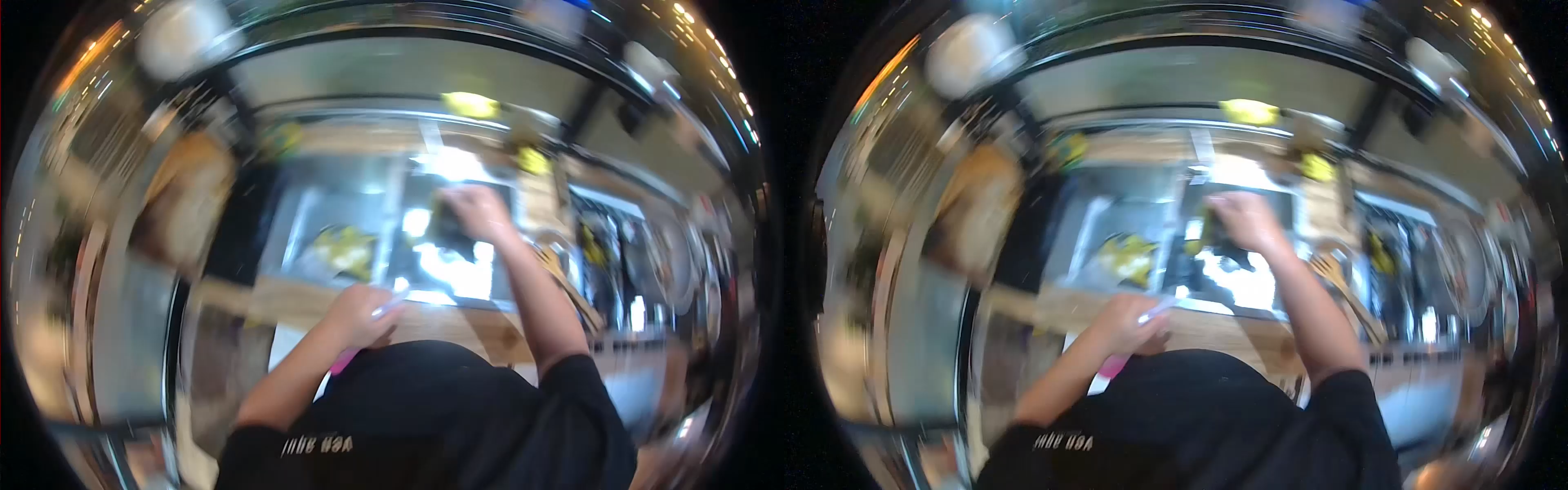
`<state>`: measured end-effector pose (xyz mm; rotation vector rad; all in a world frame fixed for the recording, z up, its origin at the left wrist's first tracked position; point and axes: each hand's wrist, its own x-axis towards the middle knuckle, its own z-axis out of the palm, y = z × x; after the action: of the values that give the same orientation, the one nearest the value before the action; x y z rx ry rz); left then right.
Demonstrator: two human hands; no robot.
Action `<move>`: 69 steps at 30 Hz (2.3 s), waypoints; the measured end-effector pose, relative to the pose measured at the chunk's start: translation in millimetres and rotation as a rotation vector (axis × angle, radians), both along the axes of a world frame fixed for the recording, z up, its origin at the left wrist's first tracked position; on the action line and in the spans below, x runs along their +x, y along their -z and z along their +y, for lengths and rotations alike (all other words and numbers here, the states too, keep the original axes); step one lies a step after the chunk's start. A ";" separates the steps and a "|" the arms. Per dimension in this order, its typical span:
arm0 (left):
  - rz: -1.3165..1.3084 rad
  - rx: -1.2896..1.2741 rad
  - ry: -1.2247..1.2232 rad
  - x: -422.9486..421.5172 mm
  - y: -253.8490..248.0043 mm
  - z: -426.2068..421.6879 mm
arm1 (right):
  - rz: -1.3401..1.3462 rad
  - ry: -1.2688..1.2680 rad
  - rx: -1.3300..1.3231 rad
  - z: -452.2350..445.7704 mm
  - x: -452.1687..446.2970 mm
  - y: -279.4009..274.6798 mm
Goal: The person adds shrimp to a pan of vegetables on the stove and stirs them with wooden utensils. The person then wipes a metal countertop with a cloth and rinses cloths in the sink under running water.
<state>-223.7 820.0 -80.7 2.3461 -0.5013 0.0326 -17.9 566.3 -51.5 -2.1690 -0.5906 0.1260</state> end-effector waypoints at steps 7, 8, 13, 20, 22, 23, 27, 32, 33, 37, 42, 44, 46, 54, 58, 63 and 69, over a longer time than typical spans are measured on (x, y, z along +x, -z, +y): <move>0.180 0.024 -0.010 6.1 -32.4 -24.0 | -0.062 0.090 0.016 -18.8 -10.9 -2.4; 0.203 0.055 -0.057 2.8 -39.7 -24.7 | -0.058 0.109 0.010 -19.7 -10.5 -0.3; -0.006 0.028 0.002 3.3 -13.4 -5.1 | 0.080 0.029 -0.016 -10.6 -17.2 -16.0; 0.032 0.123 -0.123 -27.4 -11.2 4.6 | -0.210 0.059 -0.032 -16.2 10.3 3.8; -0.091 0.011 -0.204 -37.0 -16.8 4.5 | -0.205 -0.091 0.100 -12.1 22.6 -7.2; -0.157 0.012 -0.233 -33.0 -5.8 11.3 | -0.190 -0.109 0.181 -0.4 26.2 -12.0; -0.177 -0.164 -0.347 -43.9 -40.5 31.3 | -0.482 -0.119 -0.017 38.4 47.4 -41.3; -0.118 -0.199 -0.499 -51.6 -49.1 53.1 | -0.418 -0.023 0.193 108.2 4.5 -95.0; -0.158 -0.231 -0.505 -50.9 -35.6 61.9 | -0.463 -0.032 0.247 118.8 -9.3 -97.3; 0.266 -0.236 -0.670 -66.3 -50.2 72.6 | 0.057 -0.272 0.219 121.3 -6.4 -63.6; 0.366 -0.203 -0.735 -76.4 -25.5 80.8 | 0.040 -0.149 -0.200 90.9 39.2 81.9; 0.369 -0.219 -0.748 -80.0 -13.3 83.7 | 0.207 -0.161 -0.336 67.5 67.9 171.1; 0.375 -0.220 -0.746 -79.1 -6.7 79.8 | 0.424 -0.161 -0.351 61.6 79.3 239.5; 0.326 -0.065 -0.629 -46.8 -21.8 56.7 | 0.275 -0.155 -0.641 105.5 56.2 292.5; 0.347 -0.050 -0.595 -41.3 -31.0 53.4 | 0.048 -0.305 -0.057 76.0 107.8 400.2; 0.324 -0.011 -0.541 -40.1 -15.0 54.3 | 0.432 -0.048 0.136 65.1 109.0 287.7; 0.324 -0.089 -0.448 -30.2 -14.0 45.2 | -0.030 -0.231 -0.260 42.7 92.3 148.8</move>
<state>-253.8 865.2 -66.7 2.2711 0.1829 -0.1120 74.4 609.0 -200.3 -2.3483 -0.8830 0.3100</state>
